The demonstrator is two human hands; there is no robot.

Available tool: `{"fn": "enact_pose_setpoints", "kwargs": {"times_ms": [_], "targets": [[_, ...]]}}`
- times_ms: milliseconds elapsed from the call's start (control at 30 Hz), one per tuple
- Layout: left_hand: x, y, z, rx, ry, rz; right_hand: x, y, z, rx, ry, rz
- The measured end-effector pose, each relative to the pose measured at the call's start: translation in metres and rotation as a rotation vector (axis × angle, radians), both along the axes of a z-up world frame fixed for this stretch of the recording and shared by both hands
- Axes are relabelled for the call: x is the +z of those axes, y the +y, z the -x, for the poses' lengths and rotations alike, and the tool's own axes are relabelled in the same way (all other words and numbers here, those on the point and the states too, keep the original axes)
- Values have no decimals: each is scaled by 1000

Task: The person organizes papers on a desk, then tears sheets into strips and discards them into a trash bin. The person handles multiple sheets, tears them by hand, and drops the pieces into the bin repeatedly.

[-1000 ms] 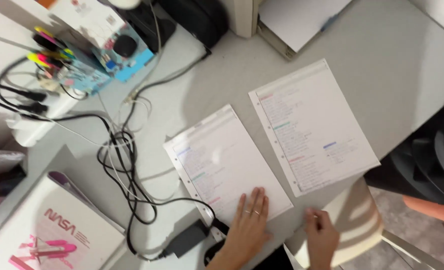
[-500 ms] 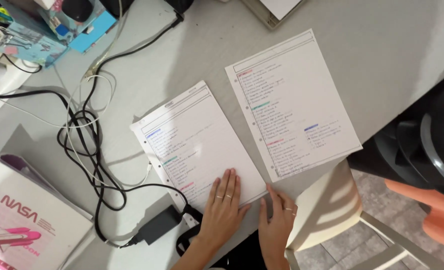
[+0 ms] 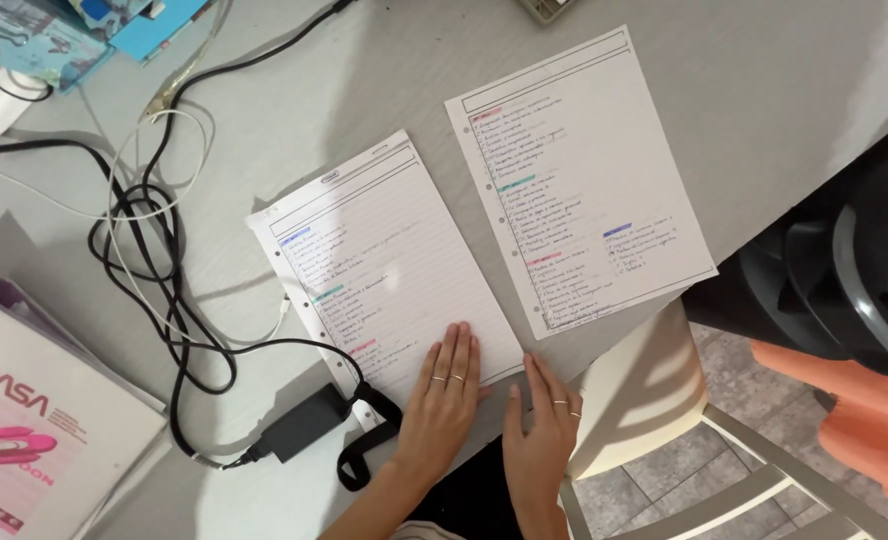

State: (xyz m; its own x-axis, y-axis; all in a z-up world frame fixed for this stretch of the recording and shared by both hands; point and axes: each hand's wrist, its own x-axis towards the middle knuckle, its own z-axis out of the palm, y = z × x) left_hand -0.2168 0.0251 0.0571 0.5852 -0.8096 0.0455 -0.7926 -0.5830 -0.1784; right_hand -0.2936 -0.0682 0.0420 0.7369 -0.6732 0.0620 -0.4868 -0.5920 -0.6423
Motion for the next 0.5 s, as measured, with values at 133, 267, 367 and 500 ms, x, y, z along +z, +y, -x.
{"fn": "enact_pose_setpoints", "kwargs": {"times_ms": [133, 267, 367, 500], "targets": [[-7, 7, -1, -31, 67, 104, 4, 1, 1, 6, 31, -29], [-11, 16, -4, -74, 242, 266, 11, 1, 1, 12, 8, -120], [-14, 23, -4, -105, 352, 364, 23, 1, -1, -90, -12, -271], [-7, 23, -3, -83, 343, 509, 31, 0, -3, -264, 30, -596]]}}
